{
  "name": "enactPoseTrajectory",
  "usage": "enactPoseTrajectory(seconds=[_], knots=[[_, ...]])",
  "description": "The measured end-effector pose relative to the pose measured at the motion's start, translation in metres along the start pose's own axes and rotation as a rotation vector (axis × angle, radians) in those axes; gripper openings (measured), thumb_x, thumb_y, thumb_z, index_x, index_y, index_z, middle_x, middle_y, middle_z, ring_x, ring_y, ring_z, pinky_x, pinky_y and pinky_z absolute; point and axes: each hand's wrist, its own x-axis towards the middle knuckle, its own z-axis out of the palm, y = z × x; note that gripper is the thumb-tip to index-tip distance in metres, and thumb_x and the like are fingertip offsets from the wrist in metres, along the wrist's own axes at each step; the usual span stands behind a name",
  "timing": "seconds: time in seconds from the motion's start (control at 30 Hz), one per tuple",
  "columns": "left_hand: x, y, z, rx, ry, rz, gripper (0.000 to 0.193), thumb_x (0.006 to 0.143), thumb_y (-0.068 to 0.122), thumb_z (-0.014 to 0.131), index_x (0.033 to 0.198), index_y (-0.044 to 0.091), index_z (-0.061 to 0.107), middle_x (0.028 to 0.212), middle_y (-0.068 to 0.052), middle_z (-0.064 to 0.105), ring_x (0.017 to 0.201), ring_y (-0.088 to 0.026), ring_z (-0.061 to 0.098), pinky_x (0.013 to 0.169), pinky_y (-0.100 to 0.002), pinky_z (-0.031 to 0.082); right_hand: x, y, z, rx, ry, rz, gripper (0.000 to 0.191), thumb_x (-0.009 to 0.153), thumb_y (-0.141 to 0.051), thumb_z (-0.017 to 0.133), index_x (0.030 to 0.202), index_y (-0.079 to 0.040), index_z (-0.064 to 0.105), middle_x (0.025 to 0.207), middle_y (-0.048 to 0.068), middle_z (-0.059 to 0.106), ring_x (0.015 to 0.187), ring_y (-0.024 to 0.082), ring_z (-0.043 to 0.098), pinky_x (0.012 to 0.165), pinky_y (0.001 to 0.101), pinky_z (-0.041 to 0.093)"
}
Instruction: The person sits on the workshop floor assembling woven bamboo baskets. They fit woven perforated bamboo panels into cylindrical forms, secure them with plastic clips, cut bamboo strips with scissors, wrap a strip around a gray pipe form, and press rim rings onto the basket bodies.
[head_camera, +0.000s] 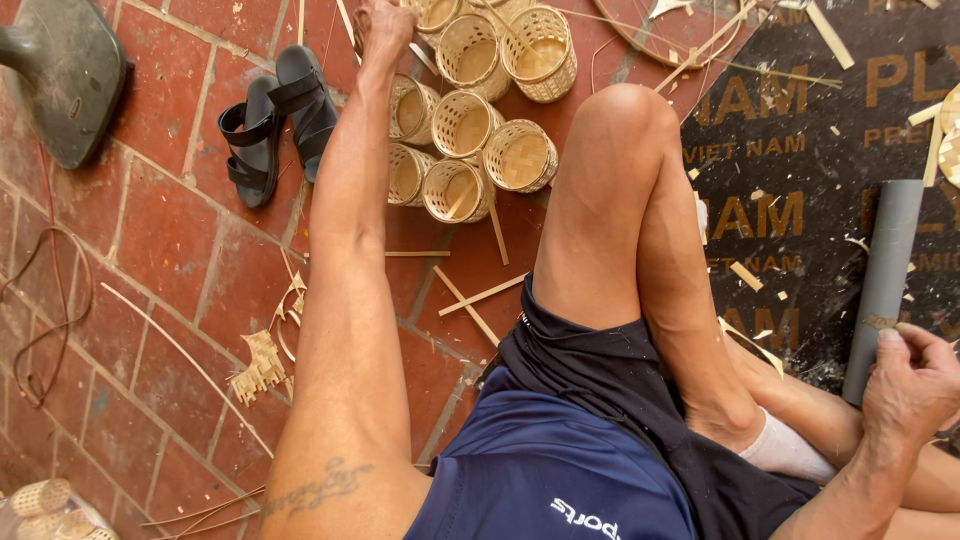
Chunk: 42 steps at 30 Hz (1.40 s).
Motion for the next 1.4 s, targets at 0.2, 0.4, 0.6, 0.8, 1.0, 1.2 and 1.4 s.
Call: enactPoseTrajectory(seconds=[0.2, 0.4, 0.6, 0.8, 1.0, 1.2, 1.4], knots=[[0.006, -0.001, 0.002, -0.086, -0.021, -0.109, 0.025, 0.087, 0.012, 0.059, 0.108, 0.000, 0.063, 0.073, -0.002, 0.059, 0.057, -0.009, 0.053, 0.057, -0.033, 0.050, 0.000, 0.000, -0.004, -0.045, -0.008, -0.023, 0.014, 0.109, -0.003, 0.067, 0.118, 0.008, 0.068, 0.091, 0.005, 0.068, 0.075, 0.006, 0.060, 0.067, 0.0202, 0.048], [-0.010, 0.003, -0.001, 0.131, 0.136, -0.247, 0.025, 0.087, 0.010, 0.059, 0.109, -0.001, 0.063, 0.077, -0.004, 0.059, 0.062, -0.012, 0.054, 0.059, -0.035, 0.049, 0.004, -0.003, -0.006, -0.040, -0.013, -0.022, 0.012, 0.111, -0.003, 0.070, 0.116, 0.008, 0.068, 0.091, 0.005, 0.068, 0.075, 0.007, 0.060, 0.067, 0.0205, 0.048], [-0.008, 0.019, 0.015, 0.191, 0.089, -0.163, 0.025, 0.087, 0.009, 0.059, 0.110, -0.001, 0.063, 0.081, -0.006, 0.059, 0.066, -0.015, 0.054, 0.062, -0.036, 0.049, 0.004, -0.008, 0.000, -0.384, 0.079, -0.162, 0.023, 0.097, -0.009, 0.073, 0.116, 0.005, 0.070, 0.095, 0.008, 0.069, 0.086, 0.016, 0.064, 0.080, 0.0298, 0.052], [0.004, 0.039, 0.044, 0.209, 0.028, -0.045, 0.025, 0.087, 0.007, 0.059, 0.111, -0.001, 0.063, 0.085, -0.008, 0.059, 0.071, -0.018, 0.055, 0.065, -0.037, 0.048, -0.010, -0.008, -0.007, -0.650, 0.116, -0.185, 0.033, 0.092, -0.027, 0.078, 0.114, -0.003, 0.071, 0.108, 0.013, 0.063, 0.107, 0.030, 0.060, 0.101, 0.0448, 0.050], [0.004, 0.045, 0.035, 0.288, 0.077, 0.031, 0.026, 0.087, 0.005, 0.060, 0.111, -0.001, 0.063, 0.089, -0.010, 0.059, 0.075, -0.020, 0.055, 0.067, -0.039, 0.048, -0.007, -0.014, -0.002, -0.711, 0.078, -0.179, 0.046, 0.090, -0.032, 0.082, 0.122, -0.002, 0.068, 0.122, 0.021, 0.064, 0.119, 0.038, 0.059, 0.103, 0.0516, 0.047], [-0.003, 0.056, 0.044, 0.424, -0.208, 0.360, 0.026, 0.087, 0.004, 0.060, 0.112, -0.002, 0.063, 0.094, -0.012, 0.058, 0.080, -0.023, 0.056, 0.070, -0.040, 0.047, 0.000, -0.020, -0.001, -0.676, 0.018, -0.103, 0.042, 0.092, -0.031, 0.082, 0.122, -0.005, 0.068, 0.122, 0.022, 0.066, 0.123, 0.042, 0.059, 0.103, 0.0539, 0.047], [0.011, 0.063, 0.054, 0.552, -0.200, 0.446, 0.027, 0.087, 0.002, 0.060, 0.113, -0.002, 0.063, 0.098, -0.014, 0.058, 0.084, -0.026, 0.056, 0.072, -0.041, 0.046, -0.005, -0.024, -0.005, -0.646, 0.029, -0.091, 0.043, 0.092, -0.030, 0.082, 0.123, -0.004, 0.067, 0.120, 0.023, 0.065, 0.121, 0.043, 0.060, 0.100, 0.0540, 0.047]])
